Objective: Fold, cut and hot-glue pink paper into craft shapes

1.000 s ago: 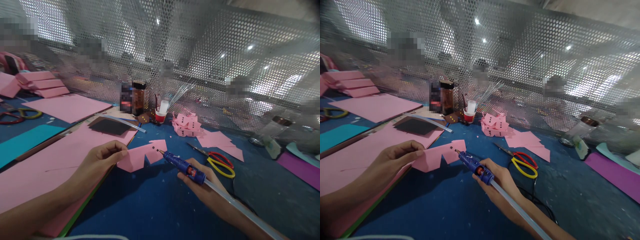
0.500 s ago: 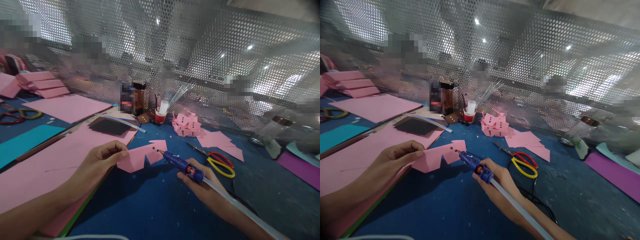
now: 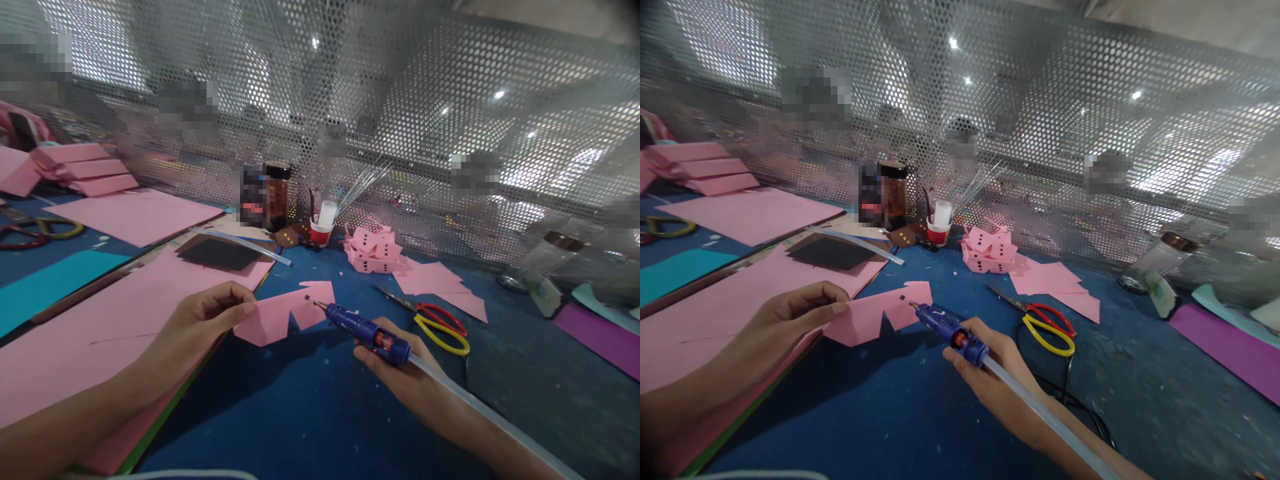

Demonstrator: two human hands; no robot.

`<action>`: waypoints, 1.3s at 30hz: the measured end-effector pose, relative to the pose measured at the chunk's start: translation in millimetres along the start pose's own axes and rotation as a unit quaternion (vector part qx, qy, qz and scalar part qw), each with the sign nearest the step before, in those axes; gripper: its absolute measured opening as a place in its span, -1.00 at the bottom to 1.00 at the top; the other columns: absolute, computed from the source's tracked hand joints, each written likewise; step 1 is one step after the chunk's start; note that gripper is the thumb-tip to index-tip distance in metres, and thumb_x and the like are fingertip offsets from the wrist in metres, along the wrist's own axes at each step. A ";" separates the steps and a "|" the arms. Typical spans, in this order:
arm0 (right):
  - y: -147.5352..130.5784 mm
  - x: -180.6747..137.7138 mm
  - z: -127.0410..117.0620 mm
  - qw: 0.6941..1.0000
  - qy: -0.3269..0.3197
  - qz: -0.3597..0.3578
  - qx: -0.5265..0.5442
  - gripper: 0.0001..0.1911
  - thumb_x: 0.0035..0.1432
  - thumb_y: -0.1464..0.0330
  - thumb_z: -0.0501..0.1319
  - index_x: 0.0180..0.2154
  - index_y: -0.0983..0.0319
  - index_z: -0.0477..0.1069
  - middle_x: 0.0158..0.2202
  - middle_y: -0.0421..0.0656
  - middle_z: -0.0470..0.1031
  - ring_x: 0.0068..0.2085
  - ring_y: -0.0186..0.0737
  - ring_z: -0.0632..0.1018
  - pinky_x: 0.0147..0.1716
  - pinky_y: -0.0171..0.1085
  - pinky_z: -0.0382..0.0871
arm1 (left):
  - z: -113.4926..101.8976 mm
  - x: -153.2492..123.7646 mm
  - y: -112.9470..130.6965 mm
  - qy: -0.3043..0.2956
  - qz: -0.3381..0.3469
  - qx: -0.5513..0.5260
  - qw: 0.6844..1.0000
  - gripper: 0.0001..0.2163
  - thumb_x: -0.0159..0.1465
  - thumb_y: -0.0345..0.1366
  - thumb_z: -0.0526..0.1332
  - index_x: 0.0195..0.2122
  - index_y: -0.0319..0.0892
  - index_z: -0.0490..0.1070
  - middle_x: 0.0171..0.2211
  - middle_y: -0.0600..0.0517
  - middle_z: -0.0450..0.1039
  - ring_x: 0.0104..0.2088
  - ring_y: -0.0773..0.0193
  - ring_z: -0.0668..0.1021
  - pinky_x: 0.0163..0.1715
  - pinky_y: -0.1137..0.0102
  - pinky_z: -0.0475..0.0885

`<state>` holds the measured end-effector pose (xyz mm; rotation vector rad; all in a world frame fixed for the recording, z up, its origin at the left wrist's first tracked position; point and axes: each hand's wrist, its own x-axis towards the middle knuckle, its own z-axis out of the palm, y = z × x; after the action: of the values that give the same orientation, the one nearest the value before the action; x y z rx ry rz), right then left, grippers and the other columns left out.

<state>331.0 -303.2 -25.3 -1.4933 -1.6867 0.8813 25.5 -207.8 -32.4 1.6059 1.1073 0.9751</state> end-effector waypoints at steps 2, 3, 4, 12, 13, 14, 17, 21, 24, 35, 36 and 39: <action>3.3 0.9 1.6 0.999 0.030 0.018 0.007 -0.74 0.24 0.07 0.26 -0.23 0.12 0.46 -0.46 -0.26 0.35 -0.49 -0.31 0.33 -0.54 -0.35 0.26 | 0.2 -0.1 -1.4 -0.003 -0.002 -0.007 1.000 -0.76 0.25 -0.06 0.30 -0.36 -0.12 0.43 -0.40 0.13 0.37 -0.35 0.28 0.36 -0.33 0.43 0.24; 4.8 2.0 2.3 0.998 0.052 0.029 0.011 -0.71 0.22 0.05 0.26 -0.21 0.13 0.48 -0.45 -0.24 0.39 -0.49 -0.30 0.36 -0.54 -0.34 0.29 | 0.5 -0.7 -2.0 -0.005 -0.006 -0.012 1.000 -0.77 0.26 -0.07 0.30 -0.36 -0.12 0.43 -0.40 0.13 0.37 -0.34 0.29 0.37 -0.33 0.43 0.24; 6.0 3.7 2.6 0.996 0.073 0.043 0.015 -0.68 0.21 0.04 0.27 -0.18 0.14 0.49 -0.44 -0.22 0.42 -0.49 -0.29 0.38 -0.54 -0.33 0.31 | 1.0 -1.5 -2.3 -0.009 -0.010 -0.016 1.000 -0.77 0.26 -0.07 0.29 -0.35 -0.12 0.43 -0.39 0.13 0.38 -0.34 0.29 0.37 -0.33 0.43 0.24; -5.9 16.3 -0.3 0.987 0.115 0.045 0.102 -0.70 0.23 0.09 0.25 -0.19 0.19 0.47 -0.57 -0.30 0.35 -0.55 -0.32 0.41 -0.53 -0.31 0.35 | 17.2 -6.9 5.1 -0.057 0.007 0.022 0.998 -0.77 0.32 -0.05 0.23 -0.34 -0.09 0.44 -0.41 0.13 0.33 -0.37 0.28 0.36 -0.37 0.43 0.26; -7.6 16.3 -0.3 0.987 0.111 0.042 0.111 -0.72 0.22 0.11 0.26 -0.19 0.19 0.47 -0.57 -0.31 0.35 -0.55 -0.33 0.40 -0.53 -0.32 0.35 | 20.3 -6.4 6.5 -0.061 0.010 0.025 0.998 -0.77 0.32 -0.05 0.23 -0.33 -0.09 0.44 -0.42 0.13 0.32 -0.37 0.29 0.36 -0.38 0.44 0.26; -8.6 16.1 -0.2 0.986 0.111 0.040 0.119 -0.74 0.21 0.13 0.28 -0.20 0.18 0.46 -0.57 -0.32 0.35 -0.56 -0.35 0.39 -0.55 -0.33 0.34 | 23.4 -5.5 8.1 -0.063 0.012 0.027 0.998 -0.77 0.31 -0.05 0.23 -0.33 -0.09 0.44 -0.42 0.13 0.33 -0.38 0.29 0.37 -0.38 0.45 0.26; -8.4 15.1 0.0 0.982 0.121 0.035 0.138 -0.79 0.18 0.19 0.30 -0.26 0.18 0.44 -0.54 -0.33 0.36 -0.60 -0.41 0.34 -0.60 -0.36 0.27 | 31.5 -1.1 14.3 -0.073 0.012 0.033 0.997 -0.77 0.30 -0.05 0.24 -0.31 -0.10 0.47 -0.42 0.10 0.39 -0.38 0.26 0.42 -0.38 0.43 0.31; -5.8 15.3 -1.3 0.978 0.146 0.028 0.148 -0.82 0.18 0.22 0.30 -0.26 0.19 0.45 -0.55 -0.33 0.36 -0.61 -0.42 0.33 -0.60 -0.37 0.26 | 40.6 8.1 25.1 -0.102 0.013 0.081 0.991 -0.74 0.29 -0.05 0.23 -0.12 -0.05 0.55 -0.12 -0.03 0.57 -0.09 0.07 0.54 -0.09 0.26 0.42; -5.3 16.4 -1.8 0.976 0.156 0.027 0.150 -0.82 0.17 0.23 0.30 -0.26 0.20 0.45 -0.56 -0.34 0.36 -0.62 -0.42 0.33 -0.61 -0.38 0.25 | 50.8 16.1 31.4 -0.093 0.065 0.132 0.985 -0.76 0.24 -0.06 0.26 -0.15 0.01 0.59 0.12 -0.03 0.50 0.24 -0.05 0.36 0.17 0.11 0.29; -0.8 12.5 -3.4 0.976 0.212 0.009 0.041 -0.72 0.22 0.12 0.27 -0.18 0.18 0.47 -0.43 -0.21 0.46 -0.47 -0.27 0.46 -0.45 -0.28 0.39 | 68.7 31.2 28.0 -0.099 -0.010 0.089 0.991 -0.65 0.23 0.06 0.25 -0.37 -0.16 0.54 -0.50 0.06 0.49 -0.48 0.27 0.46 -0.51 0.45 0.28; -1.2 10.5 -3.3 0.976 0.216 -0.013 0.036 -0.75 0.24 0.14 0.25 -0.19 0.18 0.46 -0.38 -0.19 0.48 -0.40 -0.24 0.49 -0.39 -0.28 0.42 | 66.2 32.5 26.6 -0.091 -0.017 0.080 0.992 -0.64 0.22 0.07 0.25 -0.37 -0.16 0.53 -0.52 0.08 0.47 -0.50 0.29 0.44 -0.52 0.46 0.26; 1.1 5.2 -0.4 0.983 0.175 -0.051 0.035 -0.81 0.24 0.19 0.27 -0.32 0.16 0.42 -0.35 -0.21 0.48 -0.34 -0.25 0.50 -0.32 -0.31 0.43 | 60.0 36.0 22.3 -0.076 -0.032 0.059 0.995 -0.65 0.22 0.06 0.26 -0.36 -0.16 0.54 -0.53 0.10 0.45 -0.51 0.31 0.41 -0.53 0.48 0.24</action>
<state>331.5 -298.0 -25.6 -1.4057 -1.4434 0.5773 96.5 -192.0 -22.9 1.6981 1.1212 0.7441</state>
